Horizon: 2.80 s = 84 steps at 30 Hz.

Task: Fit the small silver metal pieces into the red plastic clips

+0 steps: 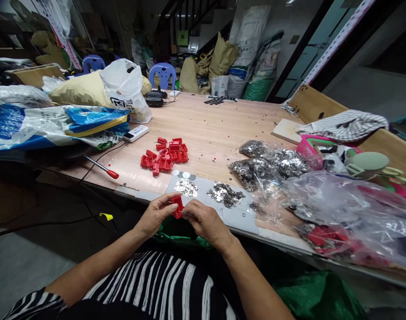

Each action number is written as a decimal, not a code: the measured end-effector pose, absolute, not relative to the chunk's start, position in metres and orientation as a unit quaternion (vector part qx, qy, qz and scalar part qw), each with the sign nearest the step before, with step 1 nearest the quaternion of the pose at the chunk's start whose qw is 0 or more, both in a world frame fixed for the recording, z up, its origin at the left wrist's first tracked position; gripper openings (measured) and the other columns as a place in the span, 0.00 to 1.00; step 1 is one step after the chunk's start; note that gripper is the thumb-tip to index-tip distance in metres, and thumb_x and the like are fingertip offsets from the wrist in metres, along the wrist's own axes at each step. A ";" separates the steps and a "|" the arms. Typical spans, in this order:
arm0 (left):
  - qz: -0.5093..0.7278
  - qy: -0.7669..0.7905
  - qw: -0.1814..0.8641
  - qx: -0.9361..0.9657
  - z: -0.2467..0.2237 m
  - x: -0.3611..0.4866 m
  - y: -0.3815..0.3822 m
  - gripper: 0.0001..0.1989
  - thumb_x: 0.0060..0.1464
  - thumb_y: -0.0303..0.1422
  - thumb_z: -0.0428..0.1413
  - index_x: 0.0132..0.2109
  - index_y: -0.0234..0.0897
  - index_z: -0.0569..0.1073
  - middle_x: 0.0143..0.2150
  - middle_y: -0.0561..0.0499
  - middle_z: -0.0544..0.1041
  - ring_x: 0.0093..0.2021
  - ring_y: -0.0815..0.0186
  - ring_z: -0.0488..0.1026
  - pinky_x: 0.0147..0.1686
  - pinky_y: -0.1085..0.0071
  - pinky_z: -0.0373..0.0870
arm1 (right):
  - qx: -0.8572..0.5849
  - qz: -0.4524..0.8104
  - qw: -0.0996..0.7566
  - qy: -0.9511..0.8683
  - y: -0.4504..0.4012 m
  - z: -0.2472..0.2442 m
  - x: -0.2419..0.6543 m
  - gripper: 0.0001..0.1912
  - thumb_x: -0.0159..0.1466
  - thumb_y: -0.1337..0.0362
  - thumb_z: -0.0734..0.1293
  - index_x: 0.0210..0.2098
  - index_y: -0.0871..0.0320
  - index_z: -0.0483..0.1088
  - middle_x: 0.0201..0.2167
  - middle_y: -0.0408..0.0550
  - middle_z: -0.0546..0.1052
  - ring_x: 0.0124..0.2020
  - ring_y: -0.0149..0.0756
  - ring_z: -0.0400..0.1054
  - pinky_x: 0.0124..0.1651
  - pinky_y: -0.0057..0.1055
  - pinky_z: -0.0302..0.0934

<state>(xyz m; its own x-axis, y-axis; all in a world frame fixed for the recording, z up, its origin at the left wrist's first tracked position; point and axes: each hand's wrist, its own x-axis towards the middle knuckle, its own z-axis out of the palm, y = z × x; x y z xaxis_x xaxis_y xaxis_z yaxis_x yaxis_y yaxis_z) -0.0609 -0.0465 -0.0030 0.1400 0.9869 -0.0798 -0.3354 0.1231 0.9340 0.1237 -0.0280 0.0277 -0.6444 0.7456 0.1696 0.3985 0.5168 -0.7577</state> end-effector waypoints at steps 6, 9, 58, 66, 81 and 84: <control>0.506 0.402 0.622 0.442 -0.002 -0.060 -0.047 0.20 0.49 0.36 0.61 0.51 0.37 0.74 0.44 0.47 0.78 0.43 0.63 0.73 0.45 0.68 0.69 | -0.388 0.425 0.274 -0.770 -0.032 0.018 0.127 0.06 0.61 0.61 0.67 0.38 0.53 0.71 0.34 0.45 0.73 0.32 0.34 0.65 0.34 0.30 0.61; 0.508 0.395 0.620 0.449 -0.007 -0.059 -0.046 0.21 0.48 0.35 0.62 0.50 0.37 0.72 0.44 0.48 0.77 0.44 0.63 0.73 0.45 0.68 0.69 | -0.434 0.416 0.281 -0.748 -0.033 0.017 0.134 0.12 0.62 0.58 0.66 0.44 0.52 0.68 0.34 0.44 0.72 0.27 0.31 0.61 0.31 0.29 0.59; 0.395 0.468 0.351 0.708 -0.034 -0.069 -0.022 0.16 0.49 0.25 0.60 0.47 0.40 0.72 0.43 0.51 0.77 0.41 0.65 0.75 0.44 0.70 0.70 | -0.594 0.152 0.125 -0.780 -0.050 0.005 0.096 0.09 0.65 0.71 0.57 0.40 0.56 0.67 0.37 0.46 0.73 0.35 0.35 0.70 0.34 0.29 0.59; 0.416 0.454 0.348 0.707 -0.030 -0.070 -0.029 0.15 0.50 0.28 0.60 0.46 0.40 0.70 0.42 0.51 0.76 0.40 0.66 0.74 0.43 0.69 0.70 | -0.528 0.255 0.198 -0.786 -0.046 -0.002 0.119 0.13 0.67 0.67 0.55 0.49 0.53 0.64 0.44 0.48 0.71 0.44 0.36 0.68 0.46 0.32 0.61; 0.515 0.330 0.748 0.258 0.004 -0.053 -0.046 0.11 0.51 0.35 0.61 0.31 0.36 0.66 0.33 0.52 0.77 0.40 0.65 0.76 0.49 0.65 0.68 | -0.448 0.422 0.263 -0.743 -0.051 0.024 0.126 0.22 0.70 0.59 0.53 0.63 0.53 0.53 0.26 0.39 0.73 0.27 0.30 0.66 0.37 0.28 0.59; 0.501 0.295 0.792 0.186 0.000 -0.051 -0.049 0.10 0.51 0.33 0.61 0.31 0.35 0.67 0.32 0.53 0.77 0.36 0.69 0.76 0.46 0.69 0.70 | -0.449 0.396 0.257 -0.759 -0.050 0.024 0.122 0.21 0.69 0.59 0.54 0.61 0.52 0.58 0.25 0.40 0.74 0.29 0.31 0.67 0.38 0.28 0.60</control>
